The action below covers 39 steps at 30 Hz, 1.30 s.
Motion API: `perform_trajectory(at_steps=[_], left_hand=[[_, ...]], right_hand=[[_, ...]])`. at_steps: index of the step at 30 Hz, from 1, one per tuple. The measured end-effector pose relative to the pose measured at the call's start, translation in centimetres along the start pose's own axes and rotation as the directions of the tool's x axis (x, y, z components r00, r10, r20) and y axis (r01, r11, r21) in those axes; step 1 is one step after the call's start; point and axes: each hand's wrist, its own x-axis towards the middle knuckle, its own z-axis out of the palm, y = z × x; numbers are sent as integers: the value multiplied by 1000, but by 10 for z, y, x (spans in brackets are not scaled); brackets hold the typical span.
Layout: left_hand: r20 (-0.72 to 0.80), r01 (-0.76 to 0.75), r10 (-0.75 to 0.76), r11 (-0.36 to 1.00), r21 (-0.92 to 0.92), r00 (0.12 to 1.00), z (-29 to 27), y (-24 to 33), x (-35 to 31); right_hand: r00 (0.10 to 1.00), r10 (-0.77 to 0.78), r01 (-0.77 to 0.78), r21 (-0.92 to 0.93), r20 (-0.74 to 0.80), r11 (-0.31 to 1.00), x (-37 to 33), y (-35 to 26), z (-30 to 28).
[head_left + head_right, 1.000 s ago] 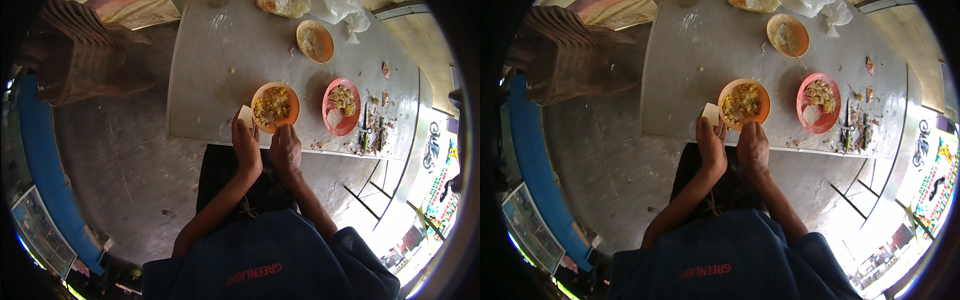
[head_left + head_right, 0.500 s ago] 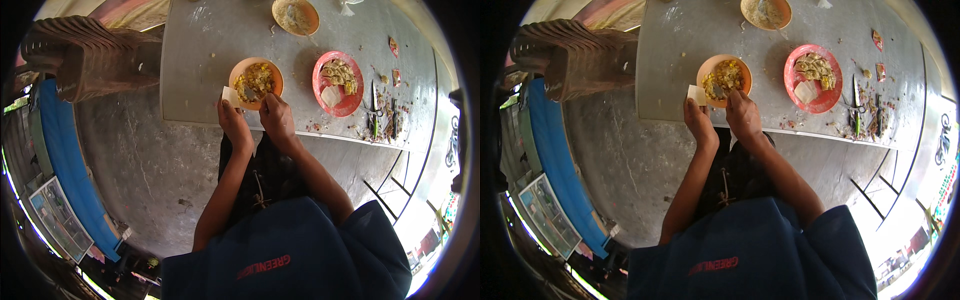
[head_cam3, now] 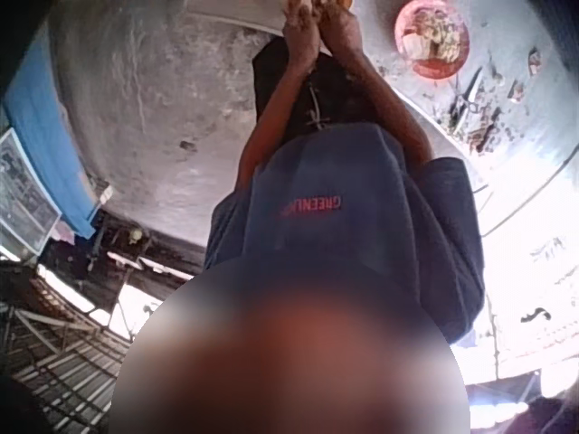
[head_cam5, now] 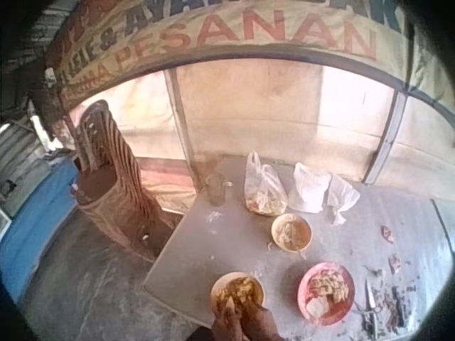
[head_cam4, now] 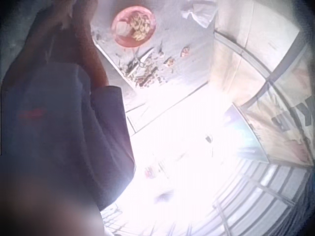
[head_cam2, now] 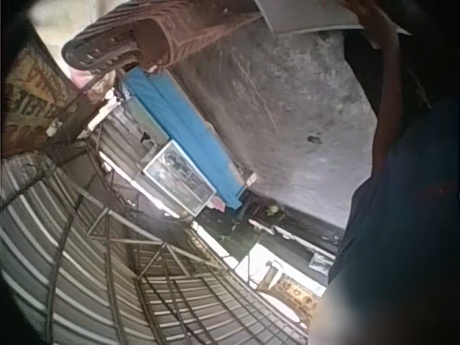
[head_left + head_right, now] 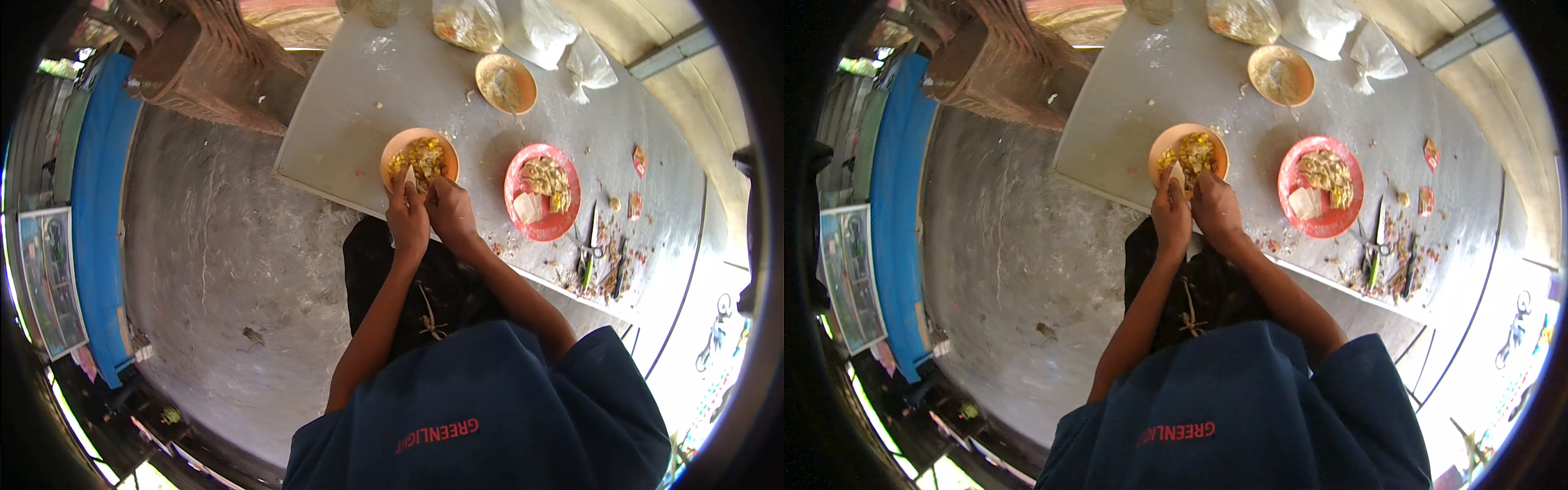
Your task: The person scoops a yellow filling from a bowl onto small square wrappers and folds them into sealed packets. The finished packets are placed on a red plate. The person repeats this process multiple times.
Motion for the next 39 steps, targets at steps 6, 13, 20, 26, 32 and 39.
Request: perform_trajectory(at_steps=[6, 13, 20, 26, 32, 39], left_hand=[[4, -91, 91, 990, 105, 996, -1, 1, -1], [42, -261, 273, 848, 461, 961, 9, 11, -4], [172, -384, 348, 752, 536, 921, 7, 30, -9], [166, -455, 424, 846, 279, 890, 1, 39, -9], [-67, -113, 106, 988, -106, 992, -23, 23, -12], [-68, -131, 130, 991, -10, 989, -30, 1, 17]], right_hand=[[988, 147, -150, 87, 46, 985, 13, 5, -9], [846, 385, -518, 394, 369, 759, 28, 16, -27], [789, 374, -609, 536, 488, 585, 29, 27, -42], [758, 392, -646, 521, 521, 557, 32, 20, -63], [902, 376, -429, 330, 213, 841, 36, 18, -62], [985, -173, 156, -373, -13, 915, 45, 7, -21]])
